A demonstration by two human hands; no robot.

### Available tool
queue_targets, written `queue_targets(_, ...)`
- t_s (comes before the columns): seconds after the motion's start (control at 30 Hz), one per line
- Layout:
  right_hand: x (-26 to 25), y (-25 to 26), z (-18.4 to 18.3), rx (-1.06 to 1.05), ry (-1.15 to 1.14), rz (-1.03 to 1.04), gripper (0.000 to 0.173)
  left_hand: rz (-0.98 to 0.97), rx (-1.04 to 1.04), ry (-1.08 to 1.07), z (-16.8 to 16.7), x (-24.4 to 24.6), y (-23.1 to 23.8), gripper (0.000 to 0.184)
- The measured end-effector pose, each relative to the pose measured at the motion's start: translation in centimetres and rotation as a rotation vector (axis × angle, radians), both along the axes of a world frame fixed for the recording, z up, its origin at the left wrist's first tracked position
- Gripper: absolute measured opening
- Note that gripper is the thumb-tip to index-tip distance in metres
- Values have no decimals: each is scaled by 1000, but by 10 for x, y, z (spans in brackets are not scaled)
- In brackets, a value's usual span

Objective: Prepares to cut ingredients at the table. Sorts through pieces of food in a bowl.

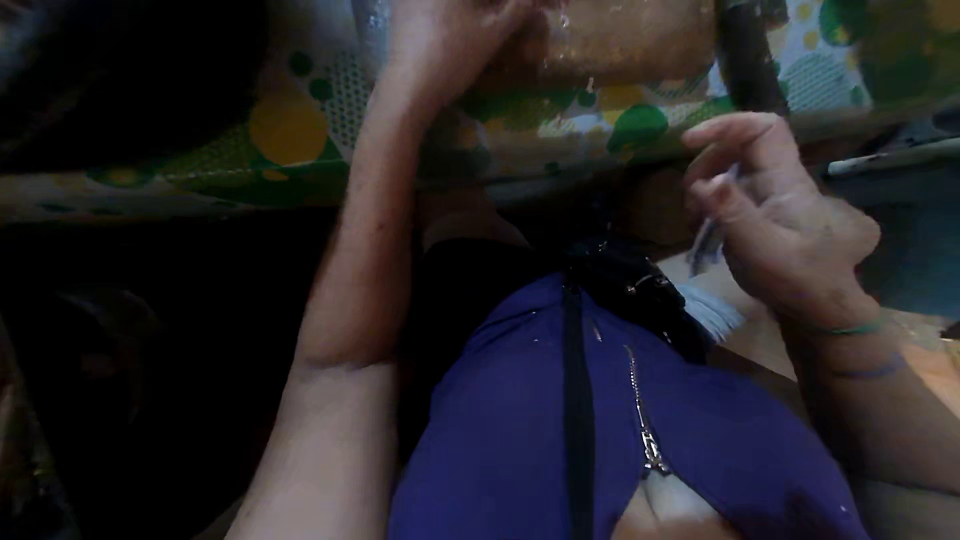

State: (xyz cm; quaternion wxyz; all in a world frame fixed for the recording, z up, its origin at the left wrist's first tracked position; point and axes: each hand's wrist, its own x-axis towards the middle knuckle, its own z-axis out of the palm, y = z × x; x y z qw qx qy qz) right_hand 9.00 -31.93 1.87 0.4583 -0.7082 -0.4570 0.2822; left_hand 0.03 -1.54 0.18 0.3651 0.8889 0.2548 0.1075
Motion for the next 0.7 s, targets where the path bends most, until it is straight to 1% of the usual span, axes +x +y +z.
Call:
queue_targets(0.07, -5, -21, -8, 70, 489, -77, 55, 3, 4, 9, -2, -2, -1, 38)
queue_targets(0.1, -11, -31, -13, 90, 655, -104, 59, 6, 13, 15, -3, -2, 0, 38)
queue_targets(0.13, -17, -41, -17, 86, 741, -131, 55, 10, 17, 21, -4, -3, 0, 37)
queue_targets(0.17, -25, -50, -22, 87, 767, -169, 45, 7, 23, 19, -5, -3, 0, 34)
queue_targets(0.23, -42, -61, -30, 124, 705, -252, 24, -2, 30, 12, -7, -3, 2, 29)
queue_targets(0.3, -53, -71, -41, 190, 560, -226, 15, -3, 46, 2, -6, -3, 2, 29)
queue_targets(0.37, -57, -83, -59, 221, 326, -176, 11, -21, 62, 0, -4, -4, 2, 31)
queue_targets(0.47, -61, -93, -78, 153, -143, -250, 3, -50, 93, -11, -3, -2, 2, 37)
queue_targets(0.53, -64, -92, -82, 124, -402, -262, 7, -57, 110, -20, -4, -2, 1, 39)
queue_targets(0.6, -64, -91, -86, 60, -558, -267, 13, -55, 130, -35, -5, -1, 2, 39)
queue_targets(0.7, -61, -89, -91, -77, -849, -224, 12, -68, 162, -32, -4, 3, 3, 39)
